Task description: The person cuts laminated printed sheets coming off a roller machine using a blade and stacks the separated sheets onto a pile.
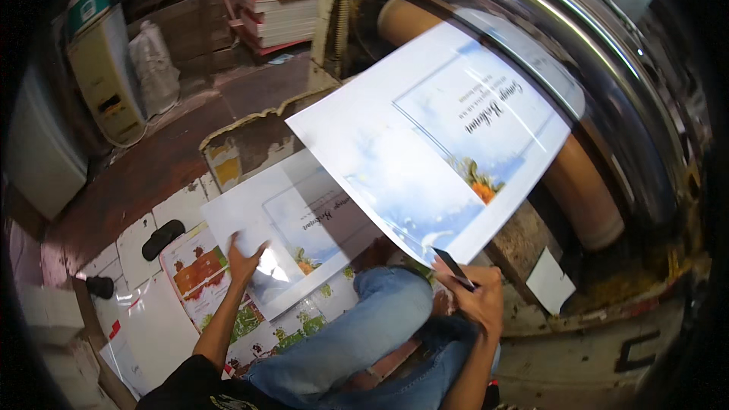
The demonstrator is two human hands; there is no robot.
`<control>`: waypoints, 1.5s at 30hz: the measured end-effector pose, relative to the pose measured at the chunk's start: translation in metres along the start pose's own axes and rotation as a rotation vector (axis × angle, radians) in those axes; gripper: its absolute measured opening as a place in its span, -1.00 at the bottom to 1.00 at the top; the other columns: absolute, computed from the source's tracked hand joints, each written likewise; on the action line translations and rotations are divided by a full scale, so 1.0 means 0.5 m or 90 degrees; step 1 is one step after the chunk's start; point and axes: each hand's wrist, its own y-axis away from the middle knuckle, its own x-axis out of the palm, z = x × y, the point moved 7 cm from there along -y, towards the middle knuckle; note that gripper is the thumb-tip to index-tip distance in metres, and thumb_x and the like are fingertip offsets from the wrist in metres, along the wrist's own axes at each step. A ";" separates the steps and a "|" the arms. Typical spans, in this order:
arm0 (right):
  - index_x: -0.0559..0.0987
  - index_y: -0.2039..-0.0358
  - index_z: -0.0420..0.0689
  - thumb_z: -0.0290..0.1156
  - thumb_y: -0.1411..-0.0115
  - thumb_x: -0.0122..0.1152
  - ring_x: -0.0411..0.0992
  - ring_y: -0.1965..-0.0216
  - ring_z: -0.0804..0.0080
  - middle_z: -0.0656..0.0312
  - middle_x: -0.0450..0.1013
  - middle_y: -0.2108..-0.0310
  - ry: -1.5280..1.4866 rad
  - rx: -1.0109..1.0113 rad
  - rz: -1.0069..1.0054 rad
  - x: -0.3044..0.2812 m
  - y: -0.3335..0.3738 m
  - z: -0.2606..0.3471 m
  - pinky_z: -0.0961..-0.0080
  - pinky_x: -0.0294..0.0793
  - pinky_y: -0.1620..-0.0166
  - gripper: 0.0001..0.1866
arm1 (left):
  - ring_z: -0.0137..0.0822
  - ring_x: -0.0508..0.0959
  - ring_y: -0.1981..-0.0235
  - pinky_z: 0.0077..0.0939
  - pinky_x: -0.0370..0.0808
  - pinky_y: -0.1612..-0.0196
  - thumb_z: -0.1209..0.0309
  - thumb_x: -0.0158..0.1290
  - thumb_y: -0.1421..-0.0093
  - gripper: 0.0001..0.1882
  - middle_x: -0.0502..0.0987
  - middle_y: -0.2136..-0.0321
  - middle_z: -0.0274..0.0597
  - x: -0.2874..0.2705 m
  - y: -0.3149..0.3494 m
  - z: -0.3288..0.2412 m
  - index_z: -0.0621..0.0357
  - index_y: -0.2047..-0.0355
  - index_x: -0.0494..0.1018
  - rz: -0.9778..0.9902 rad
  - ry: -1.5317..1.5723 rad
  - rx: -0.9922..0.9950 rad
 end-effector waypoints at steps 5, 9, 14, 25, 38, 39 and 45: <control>0.68 0.27 -0.24 -0.46 -0.05 0.41 0.24 0.72 0.72 0.35 0.41 0.75 -0.165 0.067 0.162 0.078 -0.052 0.148 0.63 0.15 0.65 -0.78 | -0.10 0.21 -0.28 -0.06 0.18 -0.30 -0.09 -0.10 -0.30 -0.23 0.23 -0.22 0.05 -0.133 -0.165 -0.447 0.21 -0.30 0.05 0.387 0.909 -0.022; 0.69 0.25 -0.20 -0.41 -0.04 0.43 0.25 0.75 0.71 0.34 0.43 0.75 -0.078 0.108 0.220 0.223 0.040 0.216 0.64 0.11 0.68 -0.75 | -0.23 0.32 -0.21 -0.26 0.29 -0.24 0.19 -0.04 -0.34 -0.40 0.27 -0.20 -0.01 -0.269 -0.294 -0.454 0.22 -0.28 0.12 0.334 1.091 0.037; 0.66 0.24 -0.24 -0.51 0.00 0.43 0.55 0.26 0.50 0.00 0.60 0.28 -0.031 0.109 0.342 0.379 0.075 0.321 0.58 0.48 0.14 -0.73 | -0.33 0.38 -0.16 -0.41 0.30 -0.23 0.34 -0.05 -0.35 -0.53 0.35 -0.16 -0.15 -0.423 -0.312 -0.345 0.17 -0.23 0.25 0.214 0.974 0.088; 0.68 0.27 -0.26 -0.47 0.03 0.46 0.55 0.16 0.38 0.05 0.60 0.23 -0.049 0.021 0.508 0.501 0.091 0.358 0.51 0.46 0.06 -0.72 | -0.32 0.46 -0.05 -0.42 0.41 -0.14 0.31 0.04 -0.30 -0.54 0.44 -0.02 -0.09 -0.468 -0.245 -0.242 0.23 -0.15 0.27 0.261 0.959 -0.037; 0.56 0.00 -0.16 -0.33 -0.23 0.24 0.44 0.64 0.63 0.21 0.56 0.52 -0.269 0.194 0.644 0.096 -0.142 0.119 0.64 0.44 0.56 -0.65 | -0.37 0.56 0.25 -0.50 0.57 0.34 0.41 0.15 -0.21 -0.54 0.47 0.22 -0.11 -0.058 0.071 -0.523 0.29 -0.03 0.22 0.331 0.557 -0.228; 0.56 0.06 -0.19 -0.33 -0.29 0.14 0.40 0.71 0.68 0.24 0.55 0.54 -0.264 0.131 0.526 0.018 -0.198 0.093 0.73 0.39 0.64 -0.72 | -0.42 0.59 0.38 -0.62 0.59 0.59 0.39 0.13 -0.22 -0.54 0.46 0.29 -0.15 -0.045 0.065 -0.569 0.28 -0.02 0.20 0.282 0.619 -0.190; 0.52 0.18 -0.26 -0.25 -0.33 0.03 0.33 0.75 0.63 0.24 0.45 0.56 -0.207 0.104 -0.361 -0.483 -0.497 -0.149 0.69 0.25 0.69 -0.70 | -0.41 0.58 0.41 -0.50 0.63 0.52 0.45 0.06 -0.27 -0.55 0.42 0.22 -0.14 0.044 0.041 -0.679 0.21 -0.07 0.12 0.336 0.623 -0.253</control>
